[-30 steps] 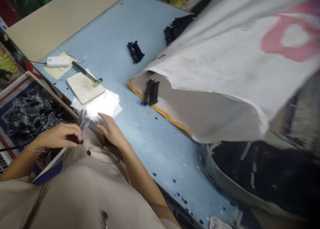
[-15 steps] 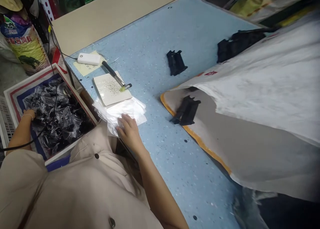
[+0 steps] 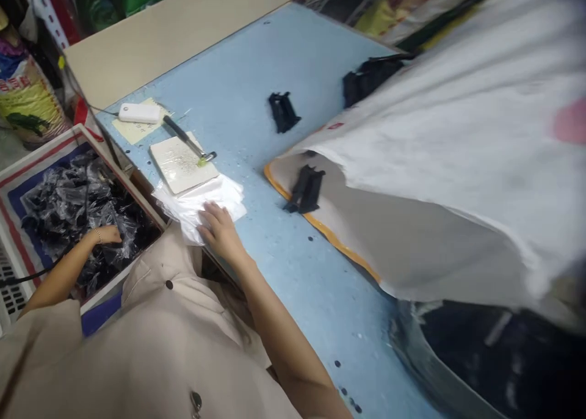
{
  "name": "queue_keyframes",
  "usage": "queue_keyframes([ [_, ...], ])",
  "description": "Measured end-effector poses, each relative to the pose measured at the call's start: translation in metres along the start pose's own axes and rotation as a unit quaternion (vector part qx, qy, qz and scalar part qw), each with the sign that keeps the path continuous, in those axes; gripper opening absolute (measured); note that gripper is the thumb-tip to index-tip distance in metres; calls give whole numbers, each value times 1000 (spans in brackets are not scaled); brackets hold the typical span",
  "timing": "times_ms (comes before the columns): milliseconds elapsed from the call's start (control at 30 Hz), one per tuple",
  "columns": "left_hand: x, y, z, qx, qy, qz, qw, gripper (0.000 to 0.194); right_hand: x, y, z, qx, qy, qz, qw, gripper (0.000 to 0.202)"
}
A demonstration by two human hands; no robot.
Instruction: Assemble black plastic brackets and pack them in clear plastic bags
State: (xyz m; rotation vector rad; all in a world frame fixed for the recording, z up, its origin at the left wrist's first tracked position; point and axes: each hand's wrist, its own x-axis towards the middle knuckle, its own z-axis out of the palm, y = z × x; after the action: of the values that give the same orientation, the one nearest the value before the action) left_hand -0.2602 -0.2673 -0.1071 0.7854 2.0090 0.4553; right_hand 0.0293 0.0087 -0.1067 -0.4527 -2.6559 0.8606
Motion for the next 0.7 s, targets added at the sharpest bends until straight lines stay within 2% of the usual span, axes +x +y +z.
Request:
queue_keyframes([
  [100,4,60,7,11,-130,87,988,23,-2,-1,-10,9,24,-1,1000,43],
  [167,2,106,15,-12,-177,171,969,26,-3,5,-24,8,59,15,998,40],
  [233,1,153,26,-51,-175,257,949,31,0,22,-46,-8,121,77,990,37],
  [267,1,175,35,-65,-167,291,940,32,2,34,-60,-22,169,133,976,37],
  [300,3,195,44,-71,-160,316,932,32,5,48,-77,-34,220,205,953,39],
  [367,12,232,69,-74,-157,351,920,30,12,78,-113,-36,300,348,887,46],
  [433,30,261,96,-94,-148,366,914,32,17,103,-144,-7,317,426,847,46],
  [500,54,284,123,-152,-126,366,909,42,16,114,-160,32,299,437,847,34],
  [567,76,304,144,-240,-102,346,901,59,7,109,-158,70,285,422,858,25],
  [633,91,321,160,-317,-86,324,887,74,-12,89,-140,112,272,400,868,27],
  [700,94,335,170,-344,-87,327,876,79,-36,64,-119,154,260,368,879,31],
])
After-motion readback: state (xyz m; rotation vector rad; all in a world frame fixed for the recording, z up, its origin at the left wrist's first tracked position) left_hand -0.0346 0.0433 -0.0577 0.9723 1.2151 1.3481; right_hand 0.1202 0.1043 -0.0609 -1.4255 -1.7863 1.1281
